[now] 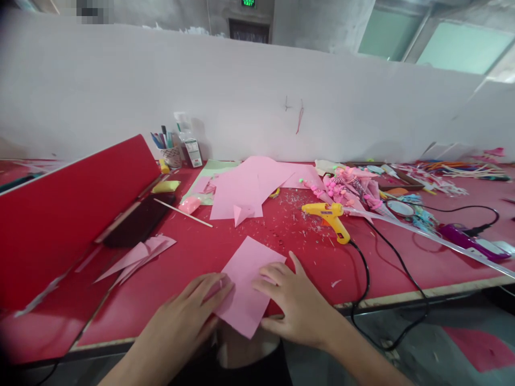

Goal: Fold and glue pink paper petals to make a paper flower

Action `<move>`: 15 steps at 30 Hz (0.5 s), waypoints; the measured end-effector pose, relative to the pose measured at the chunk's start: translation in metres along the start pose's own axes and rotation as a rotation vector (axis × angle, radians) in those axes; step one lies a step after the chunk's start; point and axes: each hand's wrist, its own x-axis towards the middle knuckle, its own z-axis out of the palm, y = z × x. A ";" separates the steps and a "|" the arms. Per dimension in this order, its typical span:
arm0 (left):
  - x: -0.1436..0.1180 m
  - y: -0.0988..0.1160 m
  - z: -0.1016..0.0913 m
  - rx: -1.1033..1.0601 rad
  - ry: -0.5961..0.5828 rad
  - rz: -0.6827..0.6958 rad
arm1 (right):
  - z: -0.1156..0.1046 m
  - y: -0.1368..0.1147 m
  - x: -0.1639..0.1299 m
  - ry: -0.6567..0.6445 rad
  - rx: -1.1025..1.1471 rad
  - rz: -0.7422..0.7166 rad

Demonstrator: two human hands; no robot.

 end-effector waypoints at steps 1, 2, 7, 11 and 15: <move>0.002 0.004 0.001 0.014 0.014 0.001 | -0.001 0.001 -0.002 -0.007 0.003 0.004; 0.004 0.008 0.001 0.026 0.020 -0.012 | -0.002 0.002 -0.003 -0.009 0.011 0.007; 0.014 0.023 -0.002 -0.064 -0.032 -0.061 | -0.006 0.013 0.000 0.008 0.164 -0.002; 0.019 0.006 -0.010 -0.319 -0.012 0.067 | -0.010 0.025 0.009 0.047 0.203 0.034; 0.026 -0.022 -0.017 -0.404 -0.071 0.233 | -0.020 0.027 0.023 -0.006 0.163 -0.016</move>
